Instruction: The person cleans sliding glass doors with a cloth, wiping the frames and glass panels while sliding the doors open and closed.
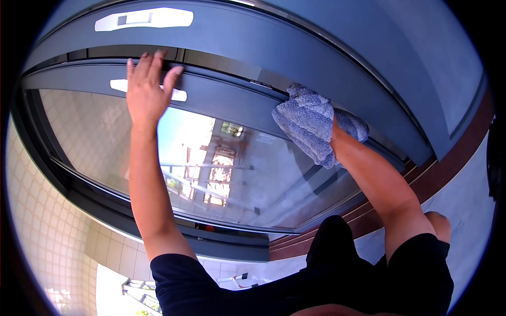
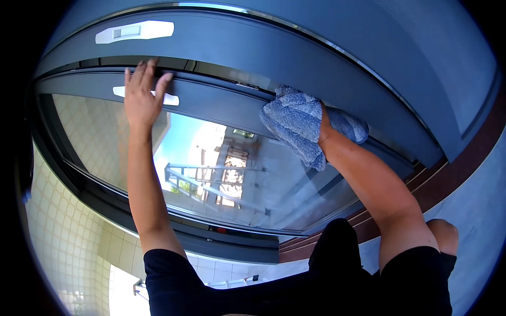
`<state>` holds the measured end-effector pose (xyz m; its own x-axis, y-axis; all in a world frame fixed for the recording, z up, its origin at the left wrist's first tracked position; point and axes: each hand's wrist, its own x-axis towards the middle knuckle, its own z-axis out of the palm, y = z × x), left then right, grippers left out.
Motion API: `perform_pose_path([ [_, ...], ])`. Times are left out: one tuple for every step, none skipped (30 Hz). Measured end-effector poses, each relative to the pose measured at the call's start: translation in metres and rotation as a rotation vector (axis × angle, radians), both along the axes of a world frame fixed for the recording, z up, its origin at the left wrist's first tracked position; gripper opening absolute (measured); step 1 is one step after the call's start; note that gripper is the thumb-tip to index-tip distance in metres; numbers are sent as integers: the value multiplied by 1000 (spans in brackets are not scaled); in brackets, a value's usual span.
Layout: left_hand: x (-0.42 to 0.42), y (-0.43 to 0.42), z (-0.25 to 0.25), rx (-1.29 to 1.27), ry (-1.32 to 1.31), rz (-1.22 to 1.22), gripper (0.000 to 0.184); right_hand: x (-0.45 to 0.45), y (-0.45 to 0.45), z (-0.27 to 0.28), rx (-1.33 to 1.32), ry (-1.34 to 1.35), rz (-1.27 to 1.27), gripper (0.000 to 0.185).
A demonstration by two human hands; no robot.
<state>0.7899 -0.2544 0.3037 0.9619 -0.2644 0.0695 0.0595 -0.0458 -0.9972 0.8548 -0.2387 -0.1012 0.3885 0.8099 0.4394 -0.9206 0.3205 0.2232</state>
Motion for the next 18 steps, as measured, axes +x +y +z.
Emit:
perform_pose_path([
  [-2,0,-16,-72,44,-7,56,-3,11,-3,-7,9,0,48],
  [-4,-3,-32,-92,82,-2,56,-4,13,-5,-27,-6,0,49],
  [-5,-4,-43,-129,132,8,57,-4,12,-5,-48,-21,1,50],
  [-4,-8,-55,-187,193,20,57,-3,11,-6,-74,-62,-7,51],
  [-3,-8,-66,-223,253,33,58,-1,8,-2,-95,-102,-19,51],
  [-2,-9,-69,-261,313,48,59,-1,3,2,-77,-100,-14,51],
  [2,-11,-61,-198,352,43,59,-2,-2,4,-66,-100,-6,51],
  [7,-14,-47,-161,299,49,55,-3,8,-4,-37,-80,8,50],
  [8,-9,-29,-96,174,60,50,-4,19,-12,-7,-61,23,49],
  [9,-5,-12,-29,52,75,46,-6,29,-18,2,-61,30,48],
  [10,-5,-5,6,-37,1,41,-7,33,-18,15,-61,37,48],
  [7,-5,-5,-116,-94,-31,46,-5,36,-18,27,-63,42,47],
  [4,-3,-14,-81,-53,-60,50,-5,38,-20,9,-80,26,46],
  [1,-1,-30,-45,-12,-89,54,-4,35,-20,-9,-96,9,46],
  [-1,-1,-45,-120,42,-84,60,-5,35,-20,3,-92,16,46],
  [-3,-3,-57,-167,62,-79,60,-5,36,-20,14,-87,23,45],
  [-4,-3,-64,-193,72,-72,60,-6,38,-20,54,-59,52,45],
  [-4,-4,-69,-220,85,-66,61,-8,39,-21,79,-42,55,45],
])
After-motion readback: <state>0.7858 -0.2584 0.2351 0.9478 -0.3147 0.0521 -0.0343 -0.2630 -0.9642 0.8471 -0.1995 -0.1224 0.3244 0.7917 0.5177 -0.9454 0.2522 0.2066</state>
